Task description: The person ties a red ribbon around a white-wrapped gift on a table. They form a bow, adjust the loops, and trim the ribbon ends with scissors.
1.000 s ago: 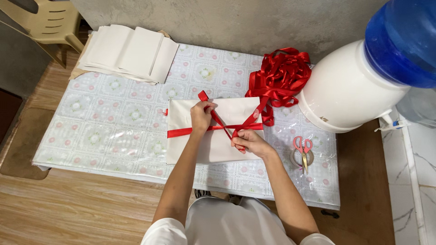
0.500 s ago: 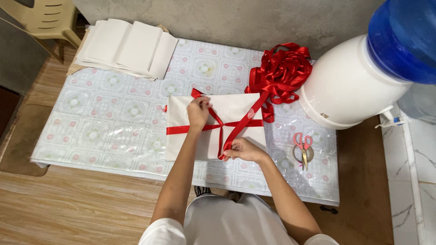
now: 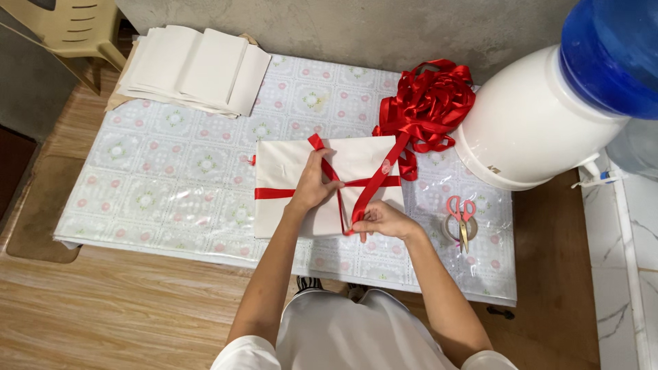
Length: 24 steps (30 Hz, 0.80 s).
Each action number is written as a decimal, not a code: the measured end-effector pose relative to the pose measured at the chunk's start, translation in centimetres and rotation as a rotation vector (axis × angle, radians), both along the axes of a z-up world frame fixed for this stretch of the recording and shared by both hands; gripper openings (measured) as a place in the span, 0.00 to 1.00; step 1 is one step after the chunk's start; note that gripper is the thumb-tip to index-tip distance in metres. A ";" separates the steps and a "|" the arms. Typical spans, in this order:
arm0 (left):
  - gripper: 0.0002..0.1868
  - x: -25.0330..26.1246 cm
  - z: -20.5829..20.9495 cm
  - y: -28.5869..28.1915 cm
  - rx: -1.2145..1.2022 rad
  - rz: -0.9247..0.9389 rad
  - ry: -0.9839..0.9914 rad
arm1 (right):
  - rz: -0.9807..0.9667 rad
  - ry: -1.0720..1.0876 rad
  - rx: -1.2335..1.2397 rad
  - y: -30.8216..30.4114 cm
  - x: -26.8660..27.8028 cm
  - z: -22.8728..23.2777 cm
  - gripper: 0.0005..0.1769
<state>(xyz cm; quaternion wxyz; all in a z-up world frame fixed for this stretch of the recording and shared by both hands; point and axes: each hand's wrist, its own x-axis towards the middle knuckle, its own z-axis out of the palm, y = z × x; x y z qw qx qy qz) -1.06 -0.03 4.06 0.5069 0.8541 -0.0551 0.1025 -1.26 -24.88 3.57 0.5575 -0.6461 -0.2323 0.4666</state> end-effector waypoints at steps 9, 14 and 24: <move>0.37 1.7 -2.4 0.5 -0.115 0.163 -0.076 | -0.194 -0.055 0.034 1.4 -1.9 -0.5 0.09; 0.17 1.6 -1.3 1.3 -0.018 0.150 0.040 | -0.442 -0.132 0.147 1.1 -0.8 -1.0 0.07; 0.11 1.6 -1.4 2.7 0.187 -0.004 -0.038 | -0.745 0.118 0.579 1.8 0.5 -2.1 0.07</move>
